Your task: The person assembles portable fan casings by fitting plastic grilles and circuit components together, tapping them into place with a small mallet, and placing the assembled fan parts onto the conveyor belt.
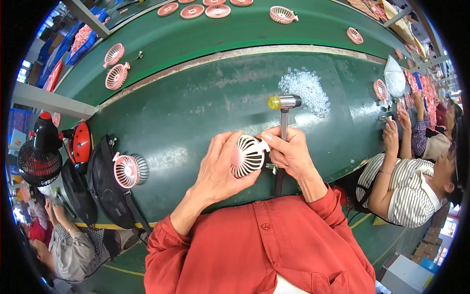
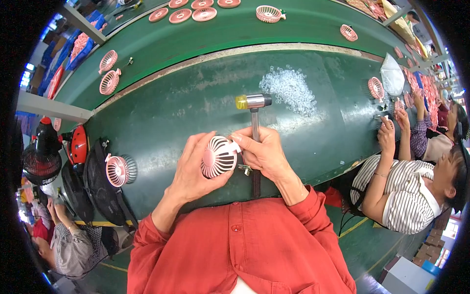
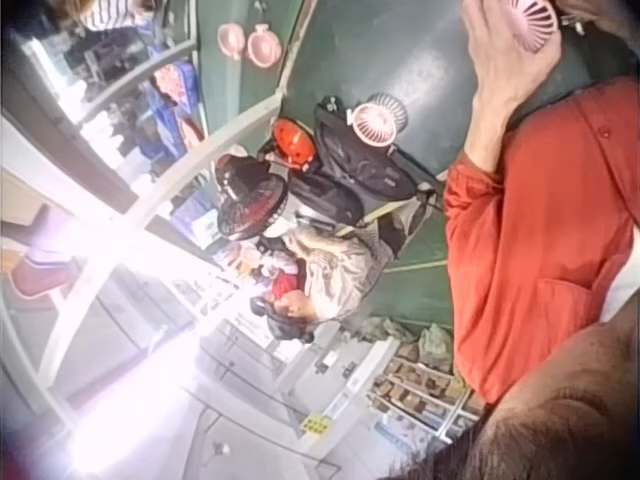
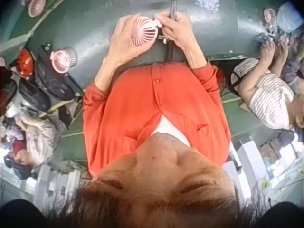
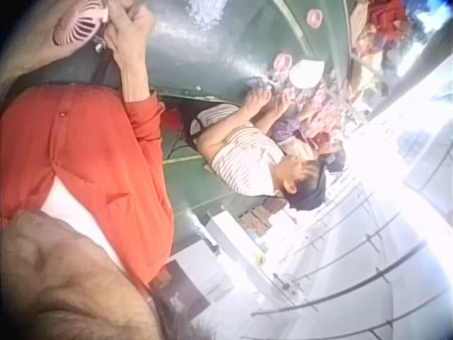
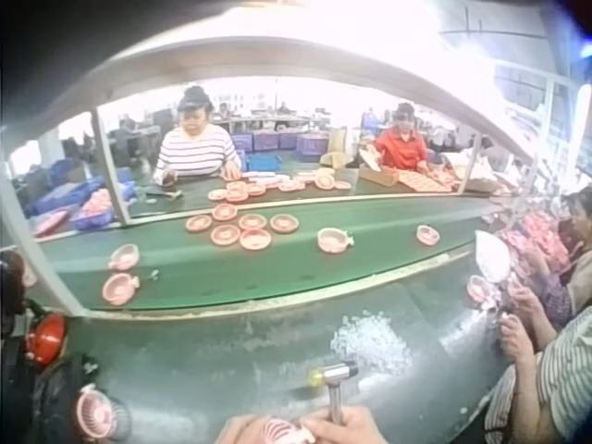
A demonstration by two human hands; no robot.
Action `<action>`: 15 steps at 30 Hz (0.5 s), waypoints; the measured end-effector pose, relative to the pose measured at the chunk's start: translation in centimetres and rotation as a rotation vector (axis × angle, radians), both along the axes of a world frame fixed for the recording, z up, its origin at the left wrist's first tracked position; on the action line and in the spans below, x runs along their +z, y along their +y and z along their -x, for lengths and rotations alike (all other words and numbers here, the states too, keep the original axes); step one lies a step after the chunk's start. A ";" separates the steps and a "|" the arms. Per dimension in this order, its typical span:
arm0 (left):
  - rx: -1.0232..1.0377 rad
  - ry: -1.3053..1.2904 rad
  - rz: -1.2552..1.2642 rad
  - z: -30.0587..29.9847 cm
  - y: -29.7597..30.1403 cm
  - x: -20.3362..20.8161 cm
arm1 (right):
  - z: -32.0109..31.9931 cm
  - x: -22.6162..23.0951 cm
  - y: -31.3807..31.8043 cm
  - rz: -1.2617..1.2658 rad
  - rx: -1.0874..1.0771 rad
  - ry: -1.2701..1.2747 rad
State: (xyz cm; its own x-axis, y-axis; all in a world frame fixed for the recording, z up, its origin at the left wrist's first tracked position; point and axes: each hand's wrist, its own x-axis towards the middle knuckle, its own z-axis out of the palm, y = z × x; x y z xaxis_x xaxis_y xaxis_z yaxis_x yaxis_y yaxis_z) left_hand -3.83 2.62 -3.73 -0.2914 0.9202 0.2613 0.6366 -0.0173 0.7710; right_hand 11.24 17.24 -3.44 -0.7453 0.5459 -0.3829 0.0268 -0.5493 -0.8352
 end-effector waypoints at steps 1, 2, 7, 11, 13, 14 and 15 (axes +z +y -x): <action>0.001 0.001 -0.020 0.0 0.0 0.0 | -0.3 -0.2 0.2 0.048 0.025 0.052; 0.002 0.002 -0.041 0.0 0.0 0.0 | -0.5 -0.3 0.4 0.095 0.050 0.103; 0.023 0.032 -0.049 -0.1 -0.2 -0.2 | -0.3 0.0 0.5 0.173 0.041 0.082; 0.023 0.047 -0.036 0.0 -0.1 -0.1 | -0.6 0.8 0.0 0.044 0.083 0.012; 0.024 0.053 -0.024 0.1 -0.1 0.0 | -0.3 0.9 -0.7 -0.097 0.049 -0.073; 0.025 0.060 -0.013 0.1 -0.1 0.1 | -0.1 1.0 -1.2 -0.239 0.014 -0.159; 0.023 0.060 -0.013 0.1 -0.1 0.2 | 0.0 1.2 -1.7 -0.417 0.005 -0.232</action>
